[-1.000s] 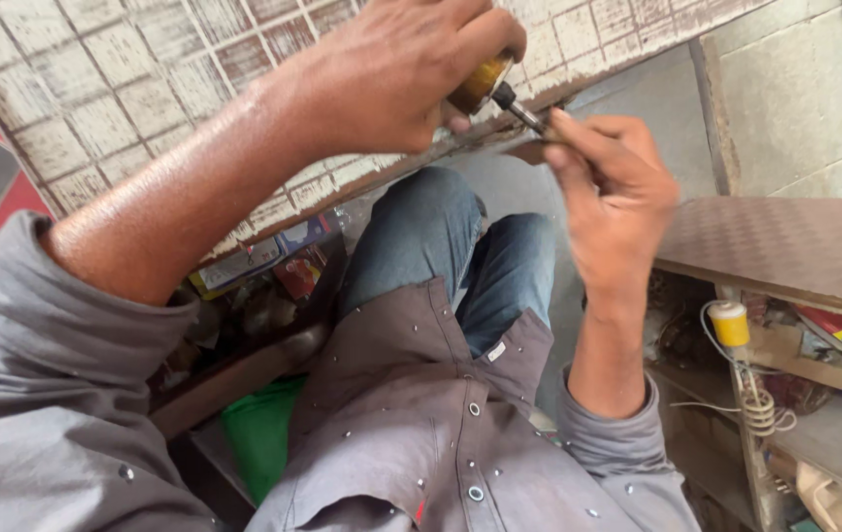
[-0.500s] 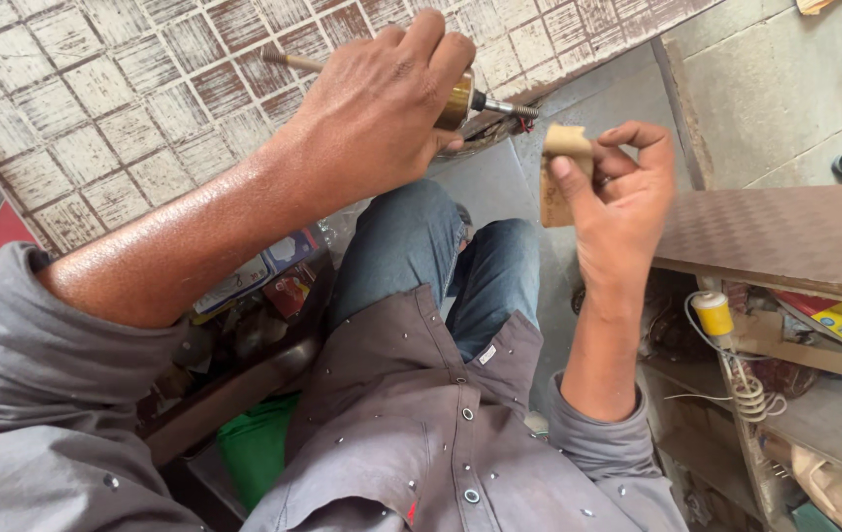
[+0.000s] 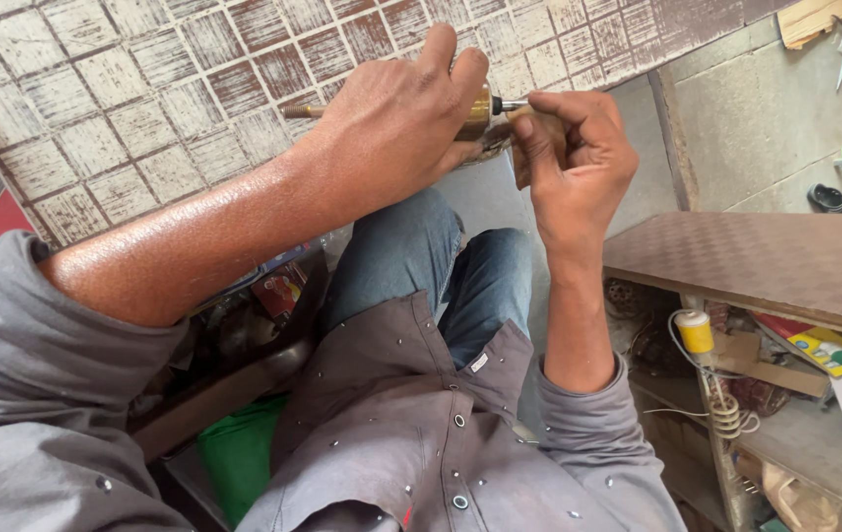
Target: The person tears a piece of sandpaper and uses it to sand a cylindrical metal part on a workbench. They repeatedly rub the sandpaper along the shaft and body of the part while holding it with the other hand.
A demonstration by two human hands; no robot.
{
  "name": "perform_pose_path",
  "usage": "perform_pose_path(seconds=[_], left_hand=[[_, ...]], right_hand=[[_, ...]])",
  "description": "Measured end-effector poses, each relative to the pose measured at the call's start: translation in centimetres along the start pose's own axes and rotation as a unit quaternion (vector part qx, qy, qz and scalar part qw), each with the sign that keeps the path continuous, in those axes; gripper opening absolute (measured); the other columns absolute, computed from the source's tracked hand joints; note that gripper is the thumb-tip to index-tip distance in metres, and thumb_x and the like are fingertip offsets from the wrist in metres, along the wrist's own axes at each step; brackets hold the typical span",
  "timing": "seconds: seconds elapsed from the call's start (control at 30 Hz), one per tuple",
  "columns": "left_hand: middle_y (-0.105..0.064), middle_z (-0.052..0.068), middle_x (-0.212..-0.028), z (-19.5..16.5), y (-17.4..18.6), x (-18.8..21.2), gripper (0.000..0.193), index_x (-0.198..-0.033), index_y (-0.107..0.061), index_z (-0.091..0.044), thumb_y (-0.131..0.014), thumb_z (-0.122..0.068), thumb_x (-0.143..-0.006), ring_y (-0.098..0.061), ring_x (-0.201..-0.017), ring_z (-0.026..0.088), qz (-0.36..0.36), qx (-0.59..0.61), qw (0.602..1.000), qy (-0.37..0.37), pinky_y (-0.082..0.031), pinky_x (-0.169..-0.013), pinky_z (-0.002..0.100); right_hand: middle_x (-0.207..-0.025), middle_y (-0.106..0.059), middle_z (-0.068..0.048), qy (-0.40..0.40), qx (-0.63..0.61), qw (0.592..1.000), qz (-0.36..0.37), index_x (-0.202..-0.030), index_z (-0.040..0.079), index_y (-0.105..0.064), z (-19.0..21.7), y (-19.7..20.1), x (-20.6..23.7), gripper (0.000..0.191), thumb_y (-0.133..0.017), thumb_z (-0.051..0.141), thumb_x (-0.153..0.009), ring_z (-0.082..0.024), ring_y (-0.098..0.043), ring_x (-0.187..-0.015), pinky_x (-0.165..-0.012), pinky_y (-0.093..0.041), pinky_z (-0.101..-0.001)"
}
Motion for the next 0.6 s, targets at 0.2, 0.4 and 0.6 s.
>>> perform_pose_path(seconds=[0.2,0.4,0.6], left_hand=[[-0.055,0.02,-0.098,0.0,-0.1,0.1,0.055,-0.109,-0.054,0.006,-0.087,-0.03,-0.084,-0.067,-0.06,0.026,-0.002,-0.009,1.0,0.006,-0.052,-0.046,0.037],[-0.055,0.021,-0.098,-0.1,0.2,0.0,0.06,-0.11,-0.053,0.006,-0.086,-0.037,-0.084,-0.067,-0.061,0.028,-0.017,-0.01,1.0,-0.003,-0.053,-0.046,0.038],[-0.055,0.02,-0.096,0.0,0.1,0.0,0.063,-0.111,-0.054,0.006,-0.084,-0.044,-0.089,-0.068,-0.061,0.028,-0.01,0.005,1.0,0.001,-0.054,-0.048,0.039]], right_hand=[[-0.1,-0.074,-0.009,0.047,-0.058,0.997,-0.03,-0.114,0.004,-0.068,0.9,1.2,0.3,0.015,-0.08,0.004,-0.104,-0.01,-0.066,-0.07,-0.056,-0.053,-0.0232],[-0.11,-0.064,-0.006,0.006,0.071,0.997,-0.032,-0.111,0.001,-0.065,-0.5,0.8,-0.1,0.026,-0.086,0.006,-0.098,-0.008,-0.066,-0.082,-0.069,-0.053,-0.0204],[-0.113,-0.063,-0.004,-0.023,0.06,0.995,-0.079,-0.11,0.003,-0.062,-0.9,0.9,0.4,0.03,-0.085,0.01,-0.093,-0.005,-0.06,-0.078,-0.066,-0.048,-0.0199]])
Point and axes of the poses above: each hand's wrist, its own x-axis away from the middle knuckle, its own y-axis out of the back of the hand, z = x × y, the point moved 6 cm from there along -x, towards the middle knuckle
